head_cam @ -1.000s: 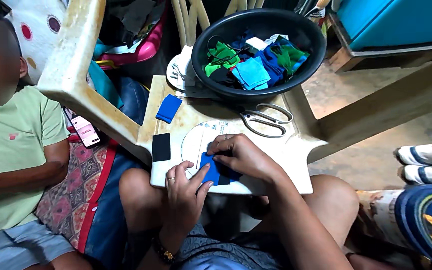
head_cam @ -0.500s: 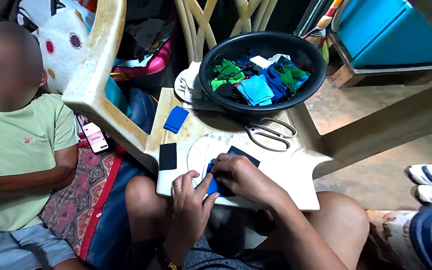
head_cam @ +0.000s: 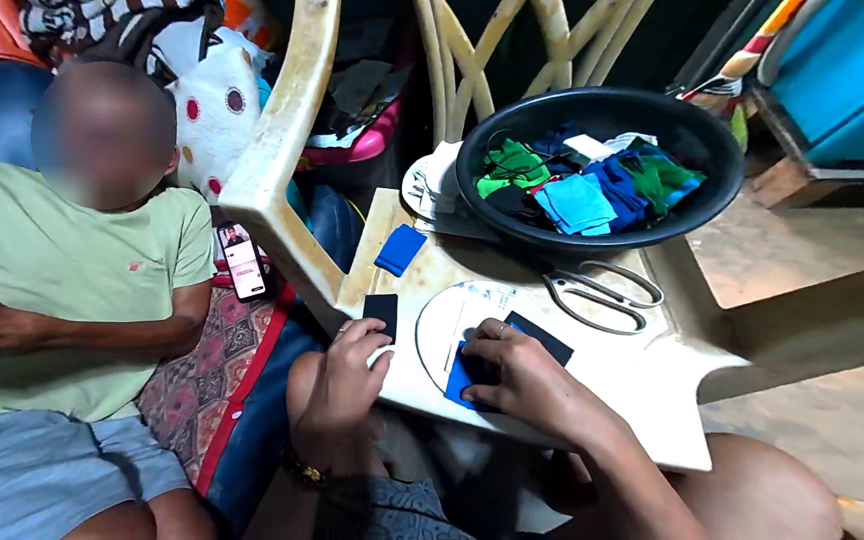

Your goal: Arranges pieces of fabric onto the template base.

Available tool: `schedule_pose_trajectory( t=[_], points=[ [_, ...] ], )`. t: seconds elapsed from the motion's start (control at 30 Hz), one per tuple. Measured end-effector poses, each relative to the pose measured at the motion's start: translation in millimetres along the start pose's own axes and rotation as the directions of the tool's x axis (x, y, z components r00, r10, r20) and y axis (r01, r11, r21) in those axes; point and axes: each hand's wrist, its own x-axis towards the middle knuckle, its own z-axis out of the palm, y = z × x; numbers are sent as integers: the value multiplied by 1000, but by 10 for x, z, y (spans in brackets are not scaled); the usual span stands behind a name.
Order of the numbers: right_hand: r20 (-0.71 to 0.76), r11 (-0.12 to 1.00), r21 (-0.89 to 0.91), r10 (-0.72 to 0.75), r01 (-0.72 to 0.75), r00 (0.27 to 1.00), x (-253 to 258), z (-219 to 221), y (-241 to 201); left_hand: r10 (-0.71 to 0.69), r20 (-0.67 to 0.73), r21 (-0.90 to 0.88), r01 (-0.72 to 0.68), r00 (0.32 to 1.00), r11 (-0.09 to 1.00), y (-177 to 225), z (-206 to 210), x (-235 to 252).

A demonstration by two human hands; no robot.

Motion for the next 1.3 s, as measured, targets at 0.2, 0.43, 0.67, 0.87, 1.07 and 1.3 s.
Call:
schedule_pose_trajectory(
  t=[0.2, 0.43, 0.67, 0.87, 1.07, 1.3],
  points=[
    [-9, 1000, -12, -4, 4, 1000, -32, -6, -25, 176, 161, 43, -185, 971, 982, -177, -79, 167],
    [-108, 982, -104, -168, 157, 980, -24, 67, 31, 226, 187, 35, -236, 956, 971, -265, -41, 256],
    [-222, 932, -295, -281, 210, 934, 193, 528, -148, 130, 202, -156, -99, 971, 983, -392, 9, 245],
    [-241, 907, -391, -263, 154, 934, 292, 733, -231, 117, 197, -232, -70, 973, 970, -429, -21, 239],
    [-241, 913, -387, -235, 129, 942, 322, 764, -245, 118, 222, -253, -60, 968, 966, -430, -60, 252],
    [-236, 915, -389, -212, 108, 948, 307, 763, -254, 56, 242, -264, 10, 969, 964, -405, -61, 278]
  ],
)
